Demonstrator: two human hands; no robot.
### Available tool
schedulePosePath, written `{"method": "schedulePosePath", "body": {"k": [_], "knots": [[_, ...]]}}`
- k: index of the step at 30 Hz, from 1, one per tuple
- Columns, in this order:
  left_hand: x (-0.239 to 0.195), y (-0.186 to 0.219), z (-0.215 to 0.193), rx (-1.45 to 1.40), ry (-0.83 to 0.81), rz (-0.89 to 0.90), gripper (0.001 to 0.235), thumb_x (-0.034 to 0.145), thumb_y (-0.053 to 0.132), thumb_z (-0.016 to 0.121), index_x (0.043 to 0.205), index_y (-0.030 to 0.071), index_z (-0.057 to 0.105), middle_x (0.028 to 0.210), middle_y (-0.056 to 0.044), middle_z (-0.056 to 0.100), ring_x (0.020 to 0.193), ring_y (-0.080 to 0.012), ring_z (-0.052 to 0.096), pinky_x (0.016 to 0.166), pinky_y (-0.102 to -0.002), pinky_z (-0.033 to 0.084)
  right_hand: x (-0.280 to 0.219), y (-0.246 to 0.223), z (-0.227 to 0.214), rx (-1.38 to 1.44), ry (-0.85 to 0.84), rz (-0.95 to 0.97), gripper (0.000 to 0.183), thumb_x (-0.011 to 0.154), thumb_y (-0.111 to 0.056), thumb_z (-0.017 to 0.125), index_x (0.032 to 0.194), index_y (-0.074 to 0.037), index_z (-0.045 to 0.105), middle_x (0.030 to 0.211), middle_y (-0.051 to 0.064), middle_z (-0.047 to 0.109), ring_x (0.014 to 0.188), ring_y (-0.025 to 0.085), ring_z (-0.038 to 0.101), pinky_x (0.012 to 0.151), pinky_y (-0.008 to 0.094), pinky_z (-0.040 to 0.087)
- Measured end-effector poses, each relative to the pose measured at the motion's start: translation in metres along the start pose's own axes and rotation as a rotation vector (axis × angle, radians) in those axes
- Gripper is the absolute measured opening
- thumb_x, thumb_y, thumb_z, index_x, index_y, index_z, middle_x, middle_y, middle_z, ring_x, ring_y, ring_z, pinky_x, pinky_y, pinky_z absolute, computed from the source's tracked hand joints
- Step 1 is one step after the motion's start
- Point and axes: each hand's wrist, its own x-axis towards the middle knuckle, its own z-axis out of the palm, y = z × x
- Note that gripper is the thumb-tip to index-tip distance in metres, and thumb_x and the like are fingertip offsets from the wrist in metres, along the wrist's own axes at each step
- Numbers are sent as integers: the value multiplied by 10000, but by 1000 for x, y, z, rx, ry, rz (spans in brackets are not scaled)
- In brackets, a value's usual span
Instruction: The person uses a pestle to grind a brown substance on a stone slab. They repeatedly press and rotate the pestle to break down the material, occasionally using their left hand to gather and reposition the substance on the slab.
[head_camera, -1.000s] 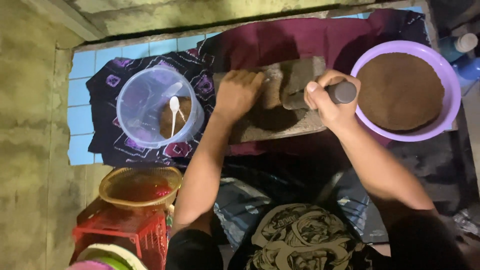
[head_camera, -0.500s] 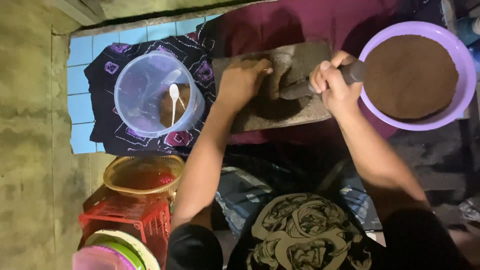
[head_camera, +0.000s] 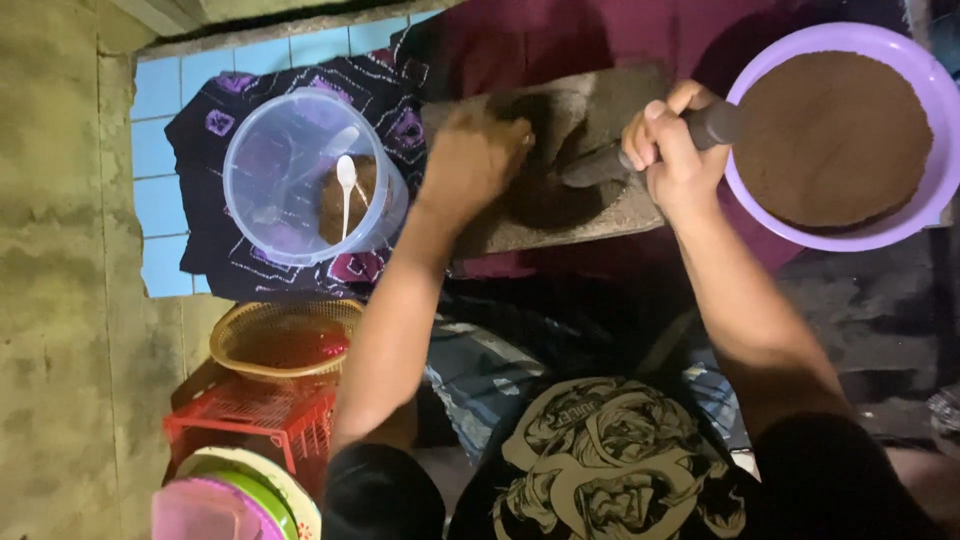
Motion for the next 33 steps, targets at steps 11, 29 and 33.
{"method": "schedulePosePath", "body": {"k": [11,29,33], "knots": [[0,21,-30,75,81,-102,114,1033,209,582,933,177,629,636,13,621,559,-225,587,677,-368,419,-2,-7,7,14,-4,3,350,1062,-43,490,790,-123,283,533,68,319,435,185,321,469,317,279],[5,30,1,-250,-38,-320,273,894,103,602,1112,258,654,845,-4,744,698,-275,685,794,-451,475,-10,-4,14,0,-48,-10,308,1053,-30,488,805,-113,324,525,63,303,427,192,332,461,321,294],[11,23,28,-223,-27,-87,305,846,209,701,1148,243,682,858,30,714,799,-251,671,796,-370,470,-10,-5,14,-10,-42,-5,326,1050,-13,477,783,-111,316,523,61,288,426,193,322,462,325,291]]}}
